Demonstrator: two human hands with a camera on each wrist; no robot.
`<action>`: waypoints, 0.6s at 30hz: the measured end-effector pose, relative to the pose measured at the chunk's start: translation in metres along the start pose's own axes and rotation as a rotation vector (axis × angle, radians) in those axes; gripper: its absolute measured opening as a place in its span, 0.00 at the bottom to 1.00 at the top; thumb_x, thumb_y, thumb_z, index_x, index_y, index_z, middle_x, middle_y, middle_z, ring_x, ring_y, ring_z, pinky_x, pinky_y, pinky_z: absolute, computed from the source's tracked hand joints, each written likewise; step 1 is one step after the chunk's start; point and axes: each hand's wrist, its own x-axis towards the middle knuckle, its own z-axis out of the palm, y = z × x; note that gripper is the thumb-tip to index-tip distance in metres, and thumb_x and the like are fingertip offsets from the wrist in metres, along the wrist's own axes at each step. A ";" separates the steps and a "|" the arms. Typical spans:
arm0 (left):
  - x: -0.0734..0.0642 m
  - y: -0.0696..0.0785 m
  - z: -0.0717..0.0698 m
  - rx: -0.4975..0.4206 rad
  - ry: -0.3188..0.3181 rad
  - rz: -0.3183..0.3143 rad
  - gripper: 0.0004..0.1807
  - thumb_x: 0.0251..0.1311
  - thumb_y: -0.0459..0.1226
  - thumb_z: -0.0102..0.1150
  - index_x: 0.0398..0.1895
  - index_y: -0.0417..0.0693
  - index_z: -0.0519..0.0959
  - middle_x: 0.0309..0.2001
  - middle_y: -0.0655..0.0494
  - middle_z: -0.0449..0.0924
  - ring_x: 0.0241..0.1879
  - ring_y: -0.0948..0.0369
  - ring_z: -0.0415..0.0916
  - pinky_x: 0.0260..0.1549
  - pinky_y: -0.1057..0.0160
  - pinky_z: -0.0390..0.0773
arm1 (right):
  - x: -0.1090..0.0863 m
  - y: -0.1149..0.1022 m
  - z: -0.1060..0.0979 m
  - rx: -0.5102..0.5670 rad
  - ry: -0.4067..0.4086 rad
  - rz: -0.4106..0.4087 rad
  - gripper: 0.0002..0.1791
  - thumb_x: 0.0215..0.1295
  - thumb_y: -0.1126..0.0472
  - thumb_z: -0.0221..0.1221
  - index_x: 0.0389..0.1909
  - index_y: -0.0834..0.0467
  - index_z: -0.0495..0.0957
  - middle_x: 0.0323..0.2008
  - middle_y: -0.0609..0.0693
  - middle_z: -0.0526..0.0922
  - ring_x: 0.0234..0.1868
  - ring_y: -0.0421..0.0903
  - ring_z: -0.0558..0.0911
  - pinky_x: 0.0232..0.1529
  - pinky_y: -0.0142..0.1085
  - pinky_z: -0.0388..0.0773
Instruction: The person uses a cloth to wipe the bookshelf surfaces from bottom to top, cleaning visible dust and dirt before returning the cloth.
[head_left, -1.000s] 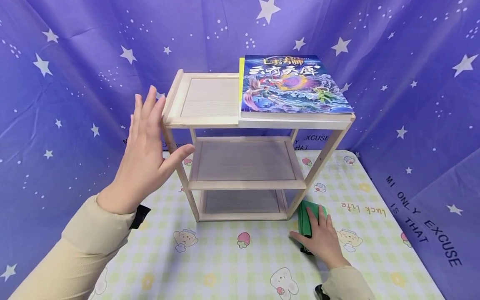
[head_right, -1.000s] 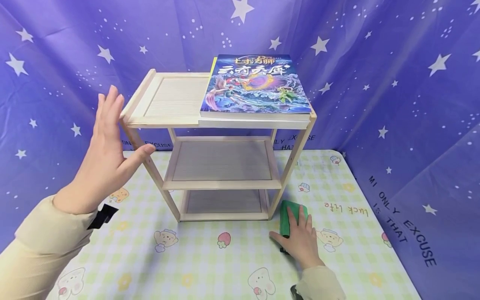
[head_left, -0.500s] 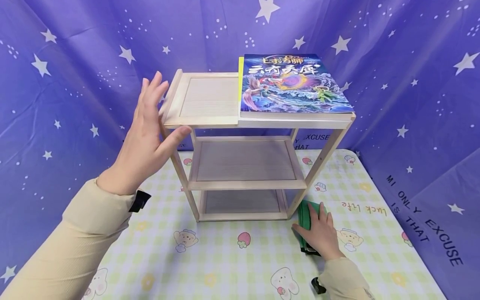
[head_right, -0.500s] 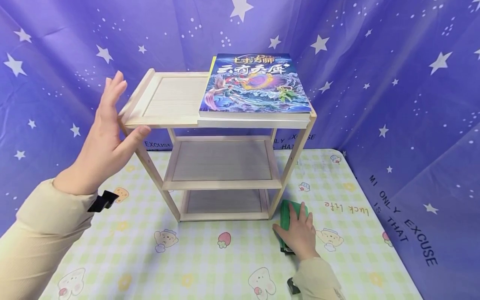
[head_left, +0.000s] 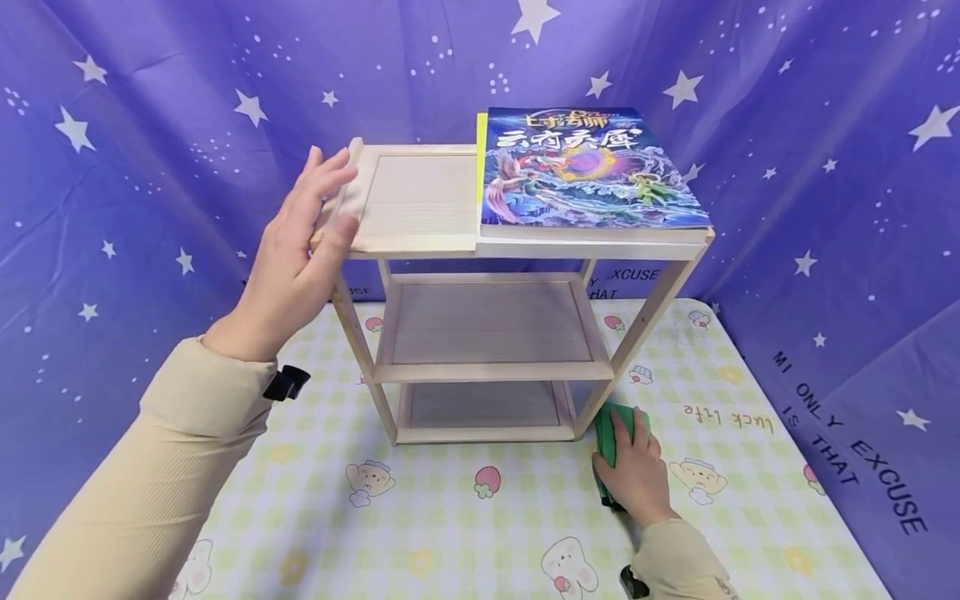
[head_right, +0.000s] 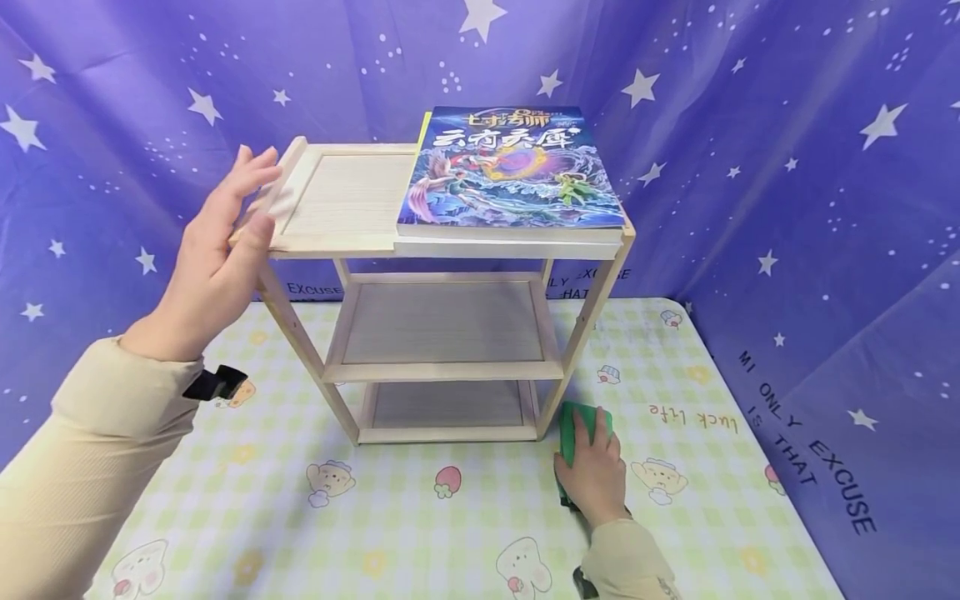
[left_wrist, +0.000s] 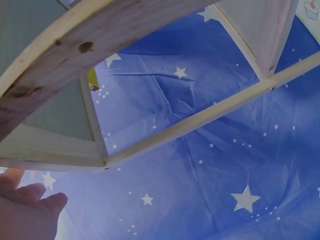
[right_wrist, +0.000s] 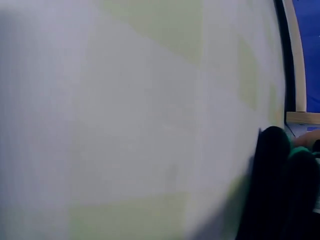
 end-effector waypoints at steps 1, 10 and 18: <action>0.000 -0.001 0.001 -0.013 0.003 -0.005 0.25 0.73 0.46 0.46 0.66 0.42 0.71 0.72 0.53 0.67 0.78 0.64 0.48 0.75 0.59 0.50 | 0.000 0.000 0.000 0.001 0.001 0.005 0.41 0.67 0.51 0.56 0.76 0.61 0.52 0.77 0.70 0.40 0.67 0.75 0.57 0.53 0.69 0.67; 0.002 -0.011 0.011 -0.091 0.068 0.029 0.22 0.67 0.40 0.46 0.56 0.37 0.77 0.63 0.47 0.77 0.74 0.57 0.59 0.73 0.61 0.56 | -0.001 0.000 0.004 -0.001 0.045 0.017 0.39 0.66 0.54 0.55 0.75 0.60 0.54 0.77 0.68 0.43 0.64 0.74 0.62 0.52 0.68 0.65; 0.001 -0.014 0.024 -0.170 0.183 0.054 0.23 0.62 0.42 0.44 0.48 0.33 0.79 0.54 0.40 0.80 0.72 0.54 0.64 0.73 0.58 0.57 | 0.002 0.002 0.003 0.021 0.064 -0.002 0.40 0.62 0.55 0.58 0.74 0.60 0.57 0.76 0.68 0.45 0.62 0.76 0.63 0.49 0.68 0.67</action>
